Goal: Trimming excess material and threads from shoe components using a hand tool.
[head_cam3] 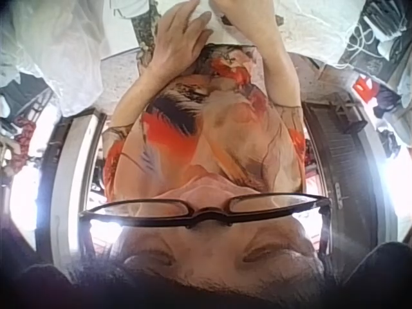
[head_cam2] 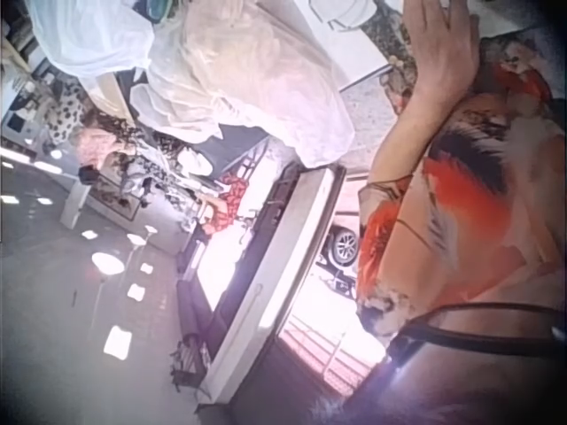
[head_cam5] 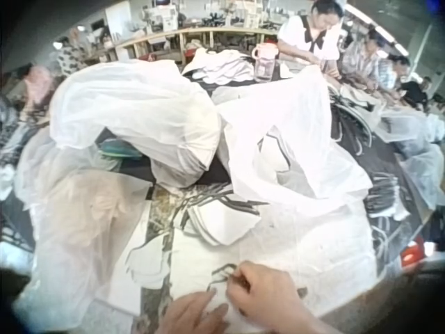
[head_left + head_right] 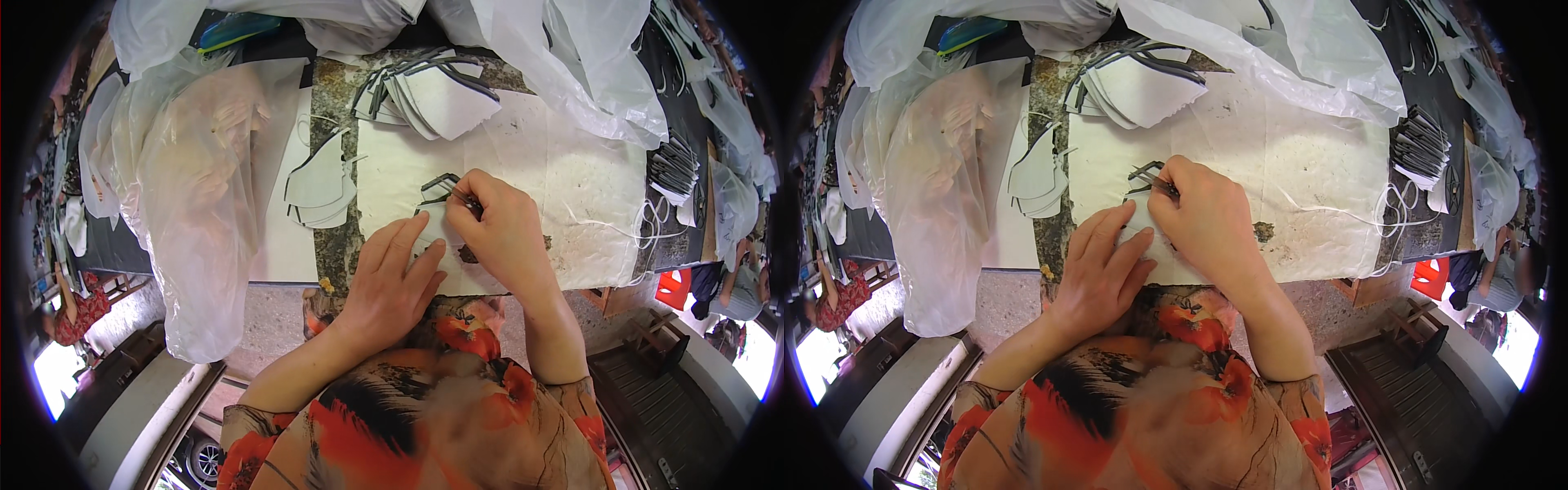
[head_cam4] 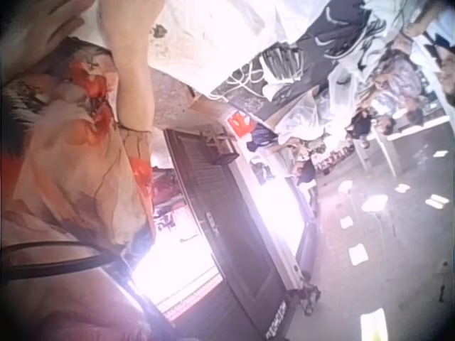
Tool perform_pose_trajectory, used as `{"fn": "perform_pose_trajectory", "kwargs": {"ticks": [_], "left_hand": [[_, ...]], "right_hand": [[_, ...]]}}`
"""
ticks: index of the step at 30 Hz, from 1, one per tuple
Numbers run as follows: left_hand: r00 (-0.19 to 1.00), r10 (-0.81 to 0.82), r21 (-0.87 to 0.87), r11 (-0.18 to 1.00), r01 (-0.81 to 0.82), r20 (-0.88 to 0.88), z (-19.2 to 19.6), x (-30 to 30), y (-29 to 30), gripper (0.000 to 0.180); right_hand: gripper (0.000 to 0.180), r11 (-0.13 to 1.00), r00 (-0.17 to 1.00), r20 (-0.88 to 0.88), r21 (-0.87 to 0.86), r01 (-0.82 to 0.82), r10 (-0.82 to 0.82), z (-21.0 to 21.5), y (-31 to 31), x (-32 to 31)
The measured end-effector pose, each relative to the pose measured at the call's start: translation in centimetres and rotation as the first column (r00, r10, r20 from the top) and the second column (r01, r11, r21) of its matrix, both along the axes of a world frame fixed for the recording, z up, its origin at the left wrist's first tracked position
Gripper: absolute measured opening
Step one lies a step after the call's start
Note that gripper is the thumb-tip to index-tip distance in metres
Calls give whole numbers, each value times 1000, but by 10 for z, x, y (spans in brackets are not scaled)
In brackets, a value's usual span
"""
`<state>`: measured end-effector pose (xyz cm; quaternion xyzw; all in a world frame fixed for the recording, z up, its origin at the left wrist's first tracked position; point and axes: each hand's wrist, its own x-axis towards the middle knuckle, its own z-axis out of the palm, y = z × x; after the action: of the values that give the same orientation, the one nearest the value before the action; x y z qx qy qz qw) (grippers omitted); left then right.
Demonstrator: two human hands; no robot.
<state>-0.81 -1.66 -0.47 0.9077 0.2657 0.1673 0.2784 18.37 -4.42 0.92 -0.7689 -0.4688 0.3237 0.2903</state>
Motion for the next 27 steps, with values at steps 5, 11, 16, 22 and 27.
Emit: {"fn": "perform_pose_trajectory", "kwargs": {"ticks": [5,11,16,22,27], "left_hand": [[1000,8,-24,1000,-8,-17,0,1,0,39],[1000,18,-4,1000,-18,-20,1,2,0,38],[999,15,-4,1000,-15,-31,0,3,1,38],[999,16,15,1000,-15,-50,-2,4,4,45],[997,34,17,999,-33,-73,-1,7,6,59]], "right_hand": [[18,1000,1000,1,-11,10,-10,0,-1,0],[18,1000,1000,0,-3,-2,2,0,-1,1],[19,1000,1000,-3,-25,-3,3,3,0,1],[16,1000,1000,-6,23,-15,15,-1,1,4],[16,999,999,7,2,-39,39,0,3,6]]}}
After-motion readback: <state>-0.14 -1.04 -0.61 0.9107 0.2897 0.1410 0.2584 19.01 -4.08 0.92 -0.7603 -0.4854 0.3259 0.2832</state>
